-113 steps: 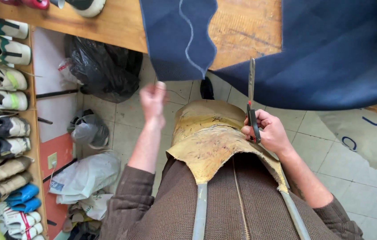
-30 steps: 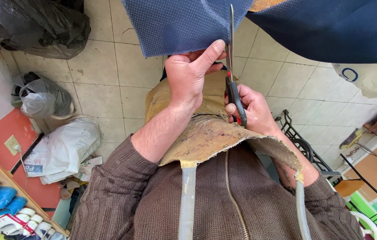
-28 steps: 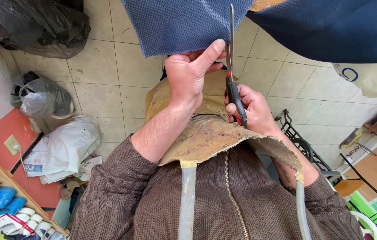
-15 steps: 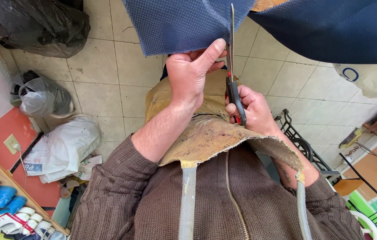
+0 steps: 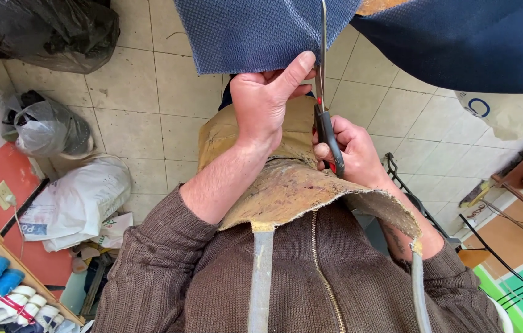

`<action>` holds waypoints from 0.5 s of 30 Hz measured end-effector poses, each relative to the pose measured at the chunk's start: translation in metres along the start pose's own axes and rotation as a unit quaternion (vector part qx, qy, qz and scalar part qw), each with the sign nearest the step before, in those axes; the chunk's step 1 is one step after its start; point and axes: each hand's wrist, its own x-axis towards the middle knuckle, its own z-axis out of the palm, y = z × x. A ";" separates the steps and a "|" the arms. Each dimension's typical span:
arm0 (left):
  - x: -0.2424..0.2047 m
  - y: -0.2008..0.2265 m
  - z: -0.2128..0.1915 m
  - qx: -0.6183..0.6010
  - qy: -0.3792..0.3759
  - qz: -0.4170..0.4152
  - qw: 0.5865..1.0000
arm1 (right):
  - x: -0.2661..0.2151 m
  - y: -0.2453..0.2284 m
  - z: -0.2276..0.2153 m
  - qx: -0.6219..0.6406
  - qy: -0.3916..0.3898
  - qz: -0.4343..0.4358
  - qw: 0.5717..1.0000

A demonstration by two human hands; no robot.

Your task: The person uses a pair of scissors to cut a piece of dark blue fabric laid out on a wooden workbench. They follow a white chalk outline to cut out a specific shape, then trim the edges of the cut piece. Finally, they fold the cut fabric and place it on the table.

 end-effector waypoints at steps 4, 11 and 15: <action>-0.001 0.002 -0.001 -0.005 -0.011 0.006 1.000 | 0.002 -0.005 -0.005 -0.018 -0.023 -0.020 0.999; 0.000 0.004 -0.001 0.008 -0.007 0.005 1.000 | 0.003 0.001 -0.014 -0.017 -0.034 -0.018 0.999; 0.001 0.003 -0.003 -0.006 -0.015 0.008 1.000 | 0.003 -0.002 -0.015 -0.022 -0.034 -0.017 0.999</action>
